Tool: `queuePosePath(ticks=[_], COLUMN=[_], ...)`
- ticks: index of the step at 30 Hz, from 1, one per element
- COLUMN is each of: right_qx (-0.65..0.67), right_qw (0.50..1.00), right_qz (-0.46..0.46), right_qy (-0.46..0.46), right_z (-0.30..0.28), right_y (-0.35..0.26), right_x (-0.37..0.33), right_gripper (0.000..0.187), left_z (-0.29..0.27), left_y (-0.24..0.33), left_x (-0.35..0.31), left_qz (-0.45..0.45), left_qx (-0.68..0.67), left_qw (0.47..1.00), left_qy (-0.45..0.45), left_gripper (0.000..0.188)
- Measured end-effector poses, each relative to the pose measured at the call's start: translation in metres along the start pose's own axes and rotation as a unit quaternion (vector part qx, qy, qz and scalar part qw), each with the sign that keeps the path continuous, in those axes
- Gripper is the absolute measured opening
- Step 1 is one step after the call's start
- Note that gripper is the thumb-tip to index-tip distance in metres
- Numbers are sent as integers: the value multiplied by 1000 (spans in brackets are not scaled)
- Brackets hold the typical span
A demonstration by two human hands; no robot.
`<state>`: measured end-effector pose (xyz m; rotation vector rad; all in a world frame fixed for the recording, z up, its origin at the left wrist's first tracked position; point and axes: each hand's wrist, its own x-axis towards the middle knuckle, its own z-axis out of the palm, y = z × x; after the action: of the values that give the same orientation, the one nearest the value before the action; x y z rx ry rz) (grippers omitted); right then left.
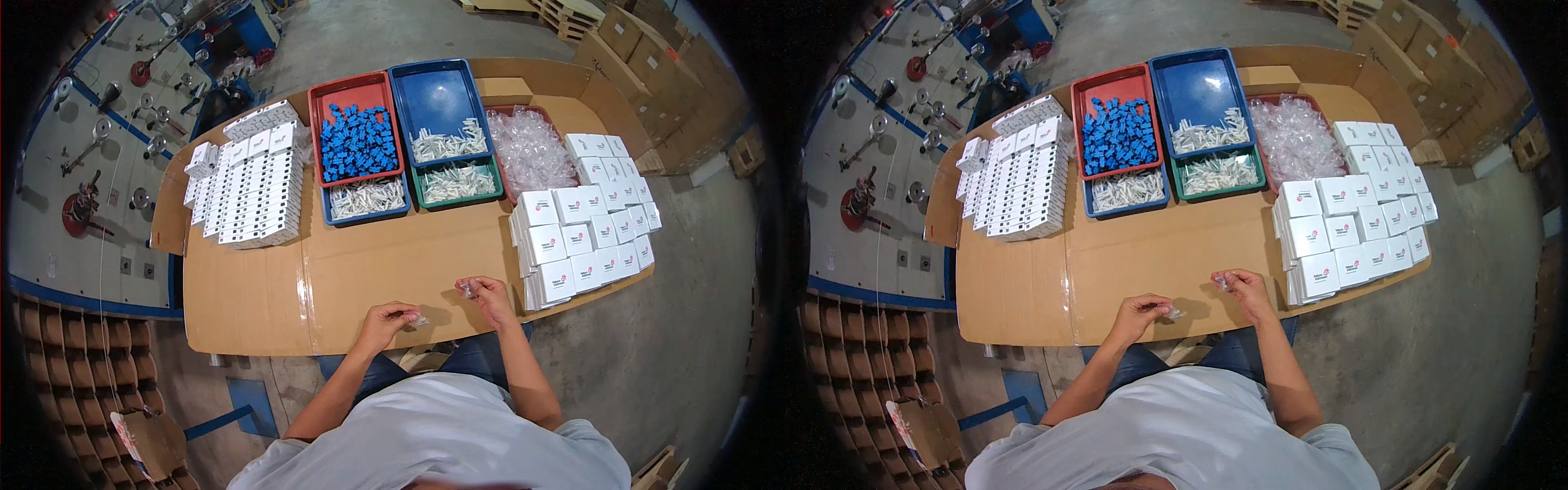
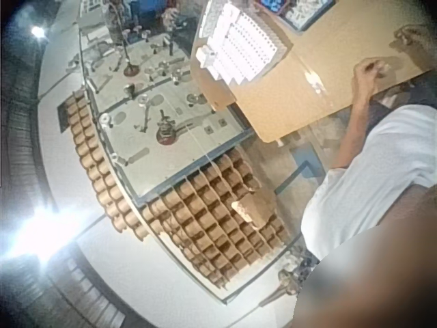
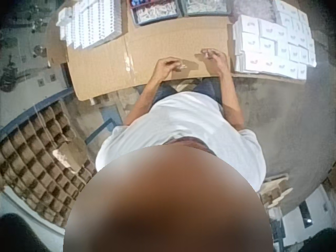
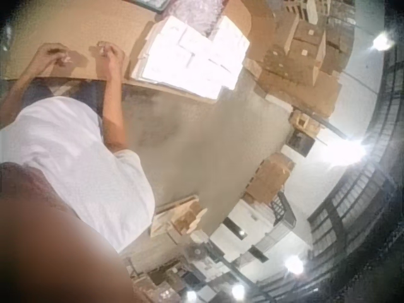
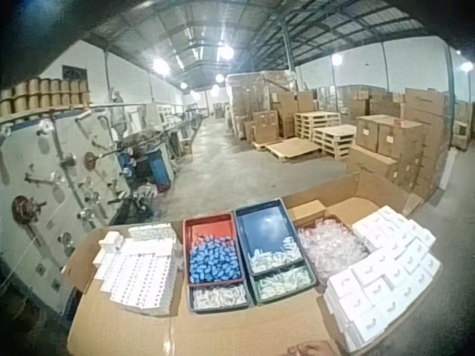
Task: Sorting small electrical components into plastic bags and placing them into white retail boxes.
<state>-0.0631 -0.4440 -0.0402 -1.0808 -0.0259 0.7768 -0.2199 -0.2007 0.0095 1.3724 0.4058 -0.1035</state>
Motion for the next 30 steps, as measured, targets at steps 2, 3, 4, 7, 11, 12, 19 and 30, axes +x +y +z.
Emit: queuePosePath(ticks=[2, 3, 4, 7, 11, 12, 19, 30], right_qx=[10, 15, 22, 28, 78, 79, 114, 93], right_qw=[1000, 1000, 999, 999, 995, 995, 993, 986], right_qz=[-5, -9, -13, -25, -60, -63, -23, 42], right_qy=[18, 26, 22, 30, 7, 12, -34, -134], right_z=[-4, -3, -1, 7, 9, 14, 33, 58], right_y=[0, 0, 0, -1, 2, -2, -17, -29], right_x=[-1, 0, 2, 5, 10, 10, 16, 16], right_gripper=[21, 21, 20, 14, 9, 9, 10, 9], left_z=[2, 3, 1, -7, -5, -5, -9, 6], left_y=[8, 11, 11, 8, 11, 11, 10, 21], left_x=[0, 2, 3, 0, 2, 2, 6, 32], left_qz=[20, 39, 36, -12, -32, -29, 54, 81], left_qx=[7, 11, 15, 34, 6, 14, 176, -104], left_qw=[999, 998, 998, 996, 996, 998, 983, 988], left_qy=[-26, -47, -57, -76, -83, -54, -19, 85], left_gripper=[14, 15, 15, 18, 16, 13, 6, 25])
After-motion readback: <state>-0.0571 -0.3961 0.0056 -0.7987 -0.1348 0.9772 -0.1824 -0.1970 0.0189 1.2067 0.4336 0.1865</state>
